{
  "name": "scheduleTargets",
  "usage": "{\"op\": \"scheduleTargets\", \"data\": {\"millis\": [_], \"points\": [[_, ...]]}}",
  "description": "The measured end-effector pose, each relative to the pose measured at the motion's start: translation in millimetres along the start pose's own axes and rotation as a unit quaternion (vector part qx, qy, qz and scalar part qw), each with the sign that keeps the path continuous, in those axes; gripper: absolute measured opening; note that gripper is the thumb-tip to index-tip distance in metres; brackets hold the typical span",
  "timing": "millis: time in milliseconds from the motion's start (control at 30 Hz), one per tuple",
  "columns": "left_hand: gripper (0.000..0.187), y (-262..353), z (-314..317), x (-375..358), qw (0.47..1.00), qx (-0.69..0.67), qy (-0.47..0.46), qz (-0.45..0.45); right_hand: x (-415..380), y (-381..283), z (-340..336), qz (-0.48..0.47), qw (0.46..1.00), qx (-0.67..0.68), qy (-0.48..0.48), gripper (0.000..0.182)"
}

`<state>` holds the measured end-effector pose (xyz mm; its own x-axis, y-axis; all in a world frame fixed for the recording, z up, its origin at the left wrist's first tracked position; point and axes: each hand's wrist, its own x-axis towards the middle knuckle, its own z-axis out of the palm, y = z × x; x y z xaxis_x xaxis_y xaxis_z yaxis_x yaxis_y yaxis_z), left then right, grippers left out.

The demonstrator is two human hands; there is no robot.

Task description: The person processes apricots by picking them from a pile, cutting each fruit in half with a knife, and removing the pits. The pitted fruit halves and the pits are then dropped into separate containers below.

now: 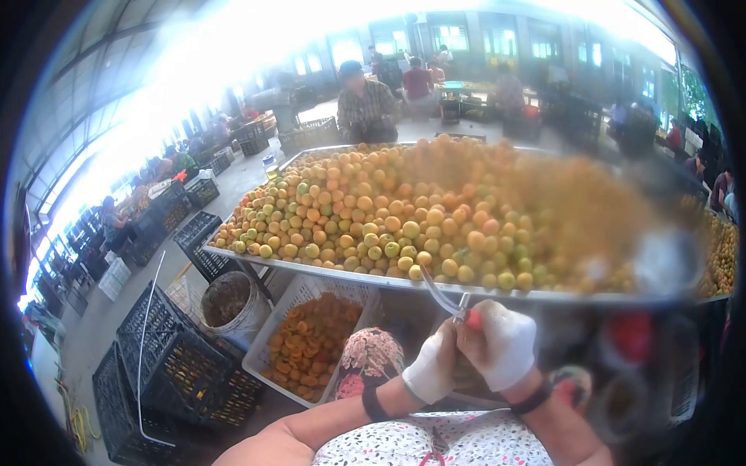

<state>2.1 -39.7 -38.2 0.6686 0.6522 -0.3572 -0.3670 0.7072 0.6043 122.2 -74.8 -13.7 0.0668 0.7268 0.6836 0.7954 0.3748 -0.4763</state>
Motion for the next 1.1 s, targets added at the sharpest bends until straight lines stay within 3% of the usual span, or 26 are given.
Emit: {"op": "scheduleTargets", "data": {"millis": [33,100,167,300,367,400,433,467,500,567,600,700,767,833,900,967,1000,1100], "points": [[0.030,-0.1,-1.5,1.7,0.999,-0.027,-0.013,0.011,0.5,4.5,1.4,-0.039,0.999,-0.028,-0.017,0.019],[0.029,-0.6,-6.0,6.8,0.998,-0.055,-0.025,0.024,-2.5,10.5,6.7,-0.029,0.999,-0.019,-0.005,0.021],[0.033,-1.0,-15.7,17.3,0.994,0.014,-0.065,0.085,-2.3,8.9,7.3,-0.021,1.000,-0.010,0.008,0.024],[0.038,11.3,-18.8,24.5,0.998,-0.002,-0.048,0.046,-3.2,4.4,3.3,0.110,0.992,0.060,-0.029,0.032],[0.042,13.3,-22.9,19.5,0.994,-0.002,-0.105,0.024,-4.4,8.0,-0.9,0.154,0.981,0.110,-0.037,0.032],[0.042,9.4,-34.7,26.1,0.994,-0.001,-0.104,0.028,-5.5,6.8,-4.4,0.230,0.937,0.263,0.002,0.028],[0.042,3.8,-53.8,40.8,0.985,0.049,-0.126,0.103,-5.5,5.9,-6.6,0.296,0.863,0.408,0.040,0.024],[0.043,3.0,-62.8,47.8,0.968,0.100,-0.147,0.178,-8.1,5.5,-6.0,0.262,0.903,0.339,0.041,0.020],[0.043,7.5,-50.0,38.8,0.966,0.104,-0.150,0.184,-7.1,-1.6,-6.6,0.255,0.904,0.341,0.044,0.020],[0.040,12.5,-16.0,12.6,0.990,-0.087,-0.021,0.112,-8.0,-19.8,-8.7,0.237,0.934,0.265,0.003,0.019],[0.040,6.5,-19.7,15.7,0.990,-0.085,-0.023,0.114,-17.4,4.3,3.8,0.126,0.982,0.141,-0.019,0.021],[0.035,-10.1,-33.7,19.5,0.983,-0.105,-0.085,0.121,-18.9,-7.8,3.8,0.066,0.995,0.078,-0.006,0.021],[0.033,-3.2,-35.0,9.5,0.988,0.024,-0.117,0.095,-19.8,-7.7,-2.7,0.114,0.986,0.116,0.036,0.016],[0.036,-8.4,-33.6,13.9,0.983,0.045,-0.121,0.129,-13.1,-8.6,-17.2,0.241,0.949,0.201,0.019,0.013],[0.039,-13.5,-27.6,18.4,0.976,0.067,-0.125,0.163,-15.0,-4.7,-15.6,0.216,0.961,0.171,-0.023,0.010],[0.044,-16.1,-20.6,20.4,0.924,0.215,-0.114,0.295,-21.0,-5.4,-7.0,0.239,0.922,0.304,-0.002,0.010],[0.047,-13.7,-25.5,21.3,0.898,0.291,-0.119,0.308,-23.8,-3.4,-5.4,0.241,0.921,0.305,-0.006,0.010],[0.052,-5.3,-41.0,19.3,0.912,0.316,-0.131,0.228,-27.0,0.0,-0.4,0.246,0.905,0.346,-0.031,0.012]]}}
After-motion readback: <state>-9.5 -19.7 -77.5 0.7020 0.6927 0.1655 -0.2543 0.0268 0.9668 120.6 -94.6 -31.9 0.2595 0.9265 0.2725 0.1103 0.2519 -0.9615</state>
